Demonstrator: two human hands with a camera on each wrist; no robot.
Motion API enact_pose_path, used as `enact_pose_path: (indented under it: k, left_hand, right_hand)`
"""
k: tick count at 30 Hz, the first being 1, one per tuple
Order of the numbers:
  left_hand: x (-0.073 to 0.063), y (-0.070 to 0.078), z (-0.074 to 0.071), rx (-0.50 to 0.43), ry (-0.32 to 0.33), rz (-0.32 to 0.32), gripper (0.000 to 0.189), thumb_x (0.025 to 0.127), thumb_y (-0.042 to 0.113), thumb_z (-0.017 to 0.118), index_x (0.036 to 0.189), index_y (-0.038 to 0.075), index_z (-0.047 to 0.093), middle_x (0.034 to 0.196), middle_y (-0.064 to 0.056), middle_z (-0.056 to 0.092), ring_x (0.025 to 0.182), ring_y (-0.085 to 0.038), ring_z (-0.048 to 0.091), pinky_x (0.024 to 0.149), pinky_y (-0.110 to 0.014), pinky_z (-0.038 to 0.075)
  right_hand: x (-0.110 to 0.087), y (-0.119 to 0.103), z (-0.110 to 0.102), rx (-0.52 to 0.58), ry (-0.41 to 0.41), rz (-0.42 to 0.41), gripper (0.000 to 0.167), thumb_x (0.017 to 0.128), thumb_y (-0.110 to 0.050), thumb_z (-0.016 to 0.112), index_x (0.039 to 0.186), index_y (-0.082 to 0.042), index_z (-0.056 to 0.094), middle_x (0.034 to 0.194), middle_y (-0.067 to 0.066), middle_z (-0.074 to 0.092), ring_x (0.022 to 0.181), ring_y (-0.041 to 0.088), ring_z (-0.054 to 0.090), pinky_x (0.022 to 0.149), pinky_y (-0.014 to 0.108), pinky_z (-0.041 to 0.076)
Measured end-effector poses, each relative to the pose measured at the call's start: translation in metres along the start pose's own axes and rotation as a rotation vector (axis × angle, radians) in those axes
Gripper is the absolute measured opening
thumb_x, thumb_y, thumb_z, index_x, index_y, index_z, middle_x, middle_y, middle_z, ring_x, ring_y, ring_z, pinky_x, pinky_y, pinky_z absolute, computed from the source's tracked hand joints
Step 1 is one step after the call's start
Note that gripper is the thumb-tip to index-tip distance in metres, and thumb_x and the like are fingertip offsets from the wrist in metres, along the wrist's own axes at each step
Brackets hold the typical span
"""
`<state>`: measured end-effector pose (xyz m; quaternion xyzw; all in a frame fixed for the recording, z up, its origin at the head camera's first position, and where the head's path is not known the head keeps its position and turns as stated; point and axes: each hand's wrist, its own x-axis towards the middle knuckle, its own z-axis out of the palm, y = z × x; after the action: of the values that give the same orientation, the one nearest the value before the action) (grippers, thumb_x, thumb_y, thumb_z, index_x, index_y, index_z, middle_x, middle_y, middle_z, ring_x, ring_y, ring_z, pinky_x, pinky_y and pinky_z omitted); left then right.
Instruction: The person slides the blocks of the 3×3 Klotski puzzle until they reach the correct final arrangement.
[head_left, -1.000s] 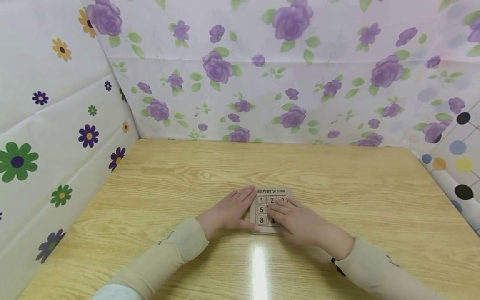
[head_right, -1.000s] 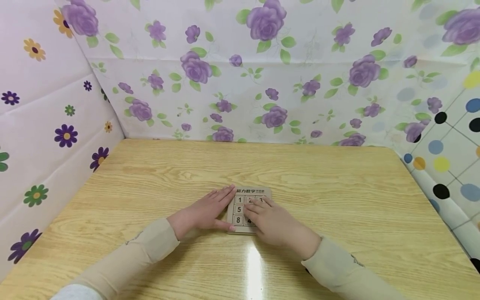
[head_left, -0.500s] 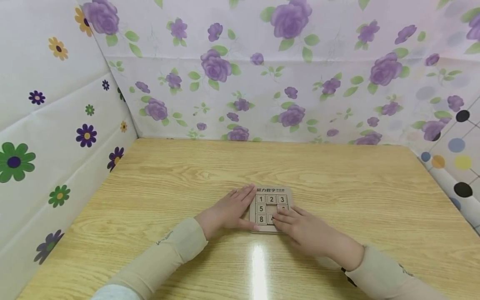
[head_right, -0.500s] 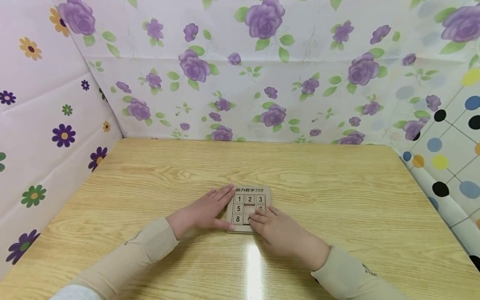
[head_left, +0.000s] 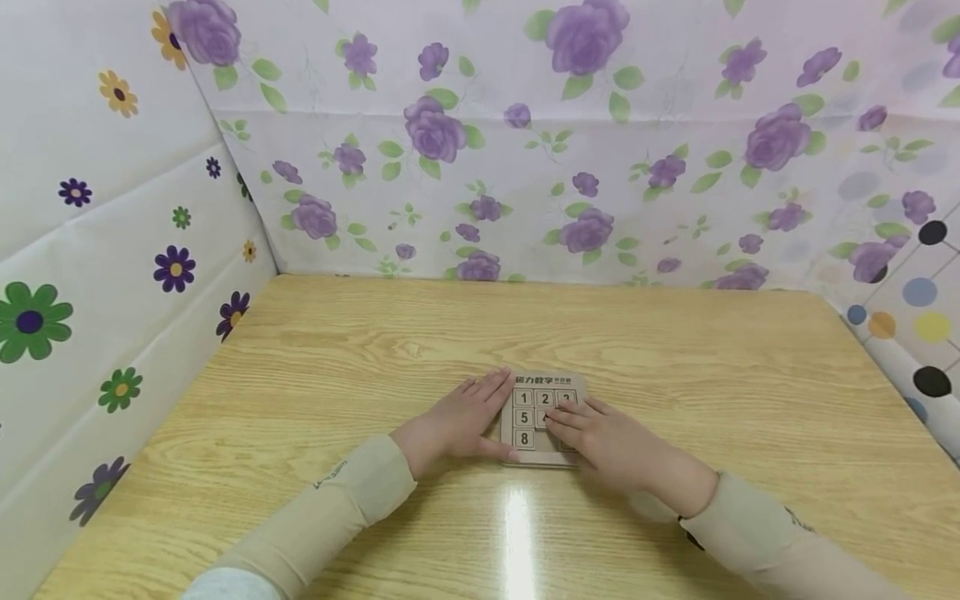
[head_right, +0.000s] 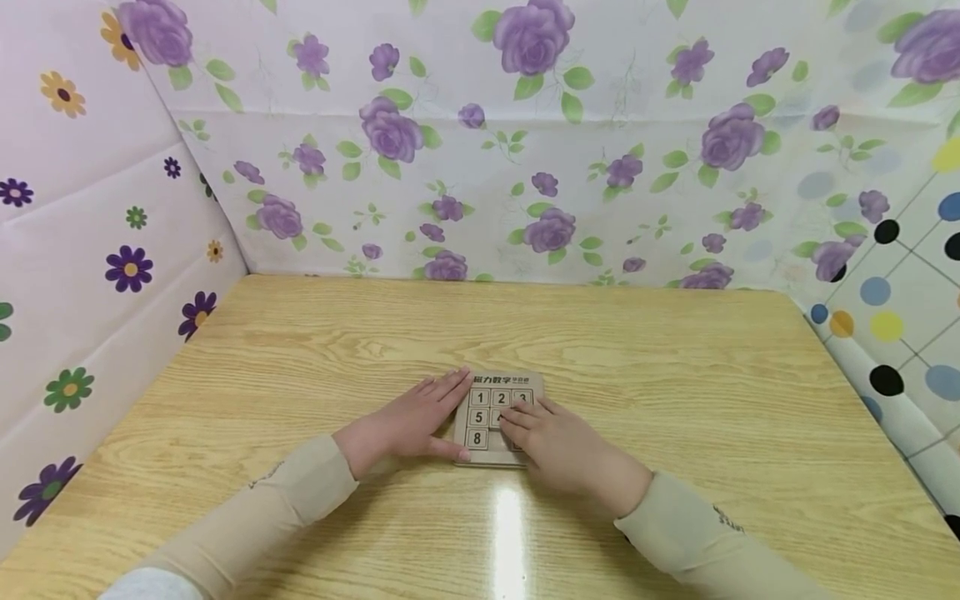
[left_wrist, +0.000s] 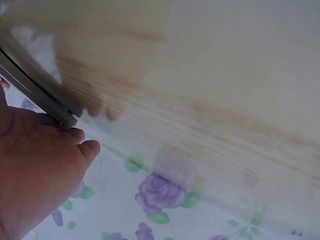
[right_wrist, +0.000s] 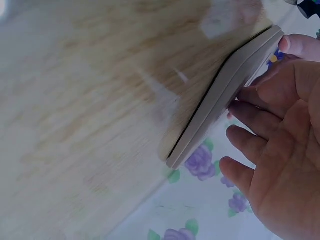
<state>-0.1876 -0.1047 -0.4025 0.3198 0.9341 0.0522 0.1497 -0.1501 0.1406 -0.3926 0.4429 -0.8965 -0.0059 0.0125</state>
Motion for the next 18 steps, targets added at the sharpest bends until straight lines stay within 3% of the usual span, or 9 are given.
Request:
enact_pose_path:
  k: [18]
  left_hand:
    - [0.0,0.001,-0.002,-0.012,0.005,0.002,0.108,0.08,0.071,0.053,0.153,0.006,0.007,0.16,-0.01,0.001,0.148,-0.025,0.005,0.121,-0.041,0.008]
  right_hand:
    - [0.005,-0.026,-0.001,-0.04,-0.045,-0.088,0.048,0.092,-0.018,0.056,0.138,-0.006,0.05,0.144,0.007,0.048,0.135,0.025,0.042,0.112,0.048,0.033]
